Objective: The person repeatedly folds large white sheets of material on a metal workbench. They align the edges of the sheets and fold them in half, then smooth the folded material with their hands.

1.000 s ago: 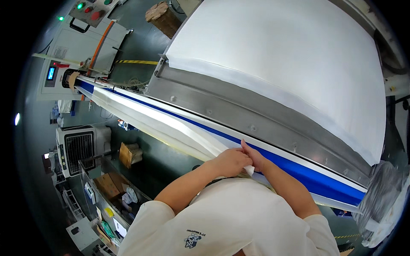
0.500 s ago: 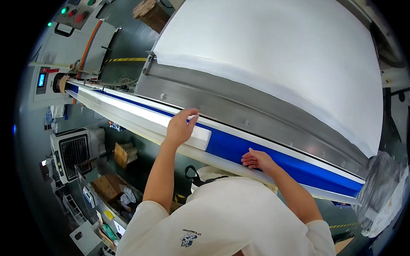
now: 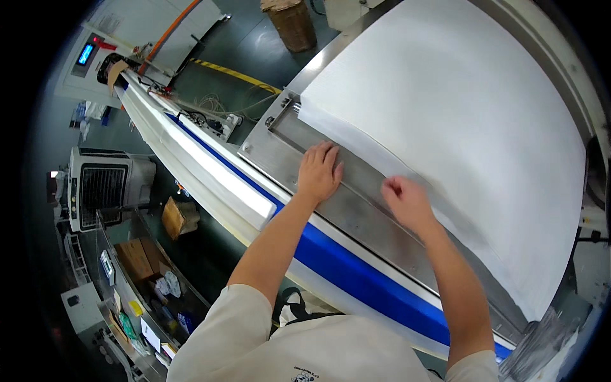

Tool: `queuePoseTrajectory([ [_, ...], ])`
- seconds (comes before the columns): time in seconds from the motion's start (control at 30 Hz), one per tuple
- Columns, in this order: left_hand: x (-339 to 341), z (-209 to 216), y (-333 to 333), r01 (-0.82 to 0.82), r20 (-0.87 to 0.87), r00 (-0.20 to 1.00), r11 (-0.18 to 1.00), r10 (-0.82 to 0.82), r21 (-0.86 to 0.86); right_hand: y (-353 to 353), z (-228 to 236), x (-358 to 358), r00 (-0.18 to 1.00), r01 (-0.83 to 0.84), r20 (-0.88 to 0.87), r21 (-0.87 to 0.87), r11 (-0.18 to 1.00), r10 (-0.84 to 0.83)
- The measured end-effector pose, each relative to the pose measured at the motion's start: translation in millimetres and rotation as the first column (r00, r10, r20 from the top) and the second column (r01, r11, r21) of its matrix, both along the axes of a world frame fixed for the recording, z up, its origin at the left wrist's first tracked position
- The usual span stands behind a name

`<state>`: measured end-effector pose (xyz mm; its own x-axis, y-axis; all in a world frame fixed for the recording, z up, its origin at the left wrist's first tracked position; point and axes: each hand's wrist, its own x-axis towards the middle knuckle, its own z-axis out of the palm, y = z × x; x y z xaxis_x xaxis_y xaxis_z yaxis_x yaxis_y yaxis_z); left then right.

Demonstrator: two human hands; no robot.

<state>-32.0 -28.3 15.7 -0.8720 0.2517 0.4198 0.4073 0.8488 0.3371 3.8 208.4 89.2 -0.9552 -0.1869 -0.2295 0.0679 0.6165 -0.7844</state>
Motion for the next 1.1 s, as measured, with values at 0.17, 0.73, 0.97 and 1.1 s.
queuePoseTrajectory([
  [0.17, 0, -5, 4, -0.03, 0.048, 0.998, 0.999, 0.029, 0.024, -59, -1, -114, 0.987, -0.048, -0.154, 0.024, 0.999, 0.051],
  [0.73, -11, -1, -8, -0.003, 0.149, 0.989, 0.987, -0.021, 0.161, -104, -30, -197, 0.954, 0.031, -0.3, 0.179, 0.983, 0.025],
  [0.97, -96, 17, -37, -0.097, -0.201, 0.975, 0.995, 0.096, 0.002, -101, -35, -199, 0.938, 0.049, -0.346, 0.184, 0.982, 0.018],
  [1.1, -110, 13, -45, -0.054, -0.207, 0.978, 0.995, 0.036, -0.084, -100, -37, -200, 0.931, 0.048, -0.365, 0.184, 0.982, 0.023],
])
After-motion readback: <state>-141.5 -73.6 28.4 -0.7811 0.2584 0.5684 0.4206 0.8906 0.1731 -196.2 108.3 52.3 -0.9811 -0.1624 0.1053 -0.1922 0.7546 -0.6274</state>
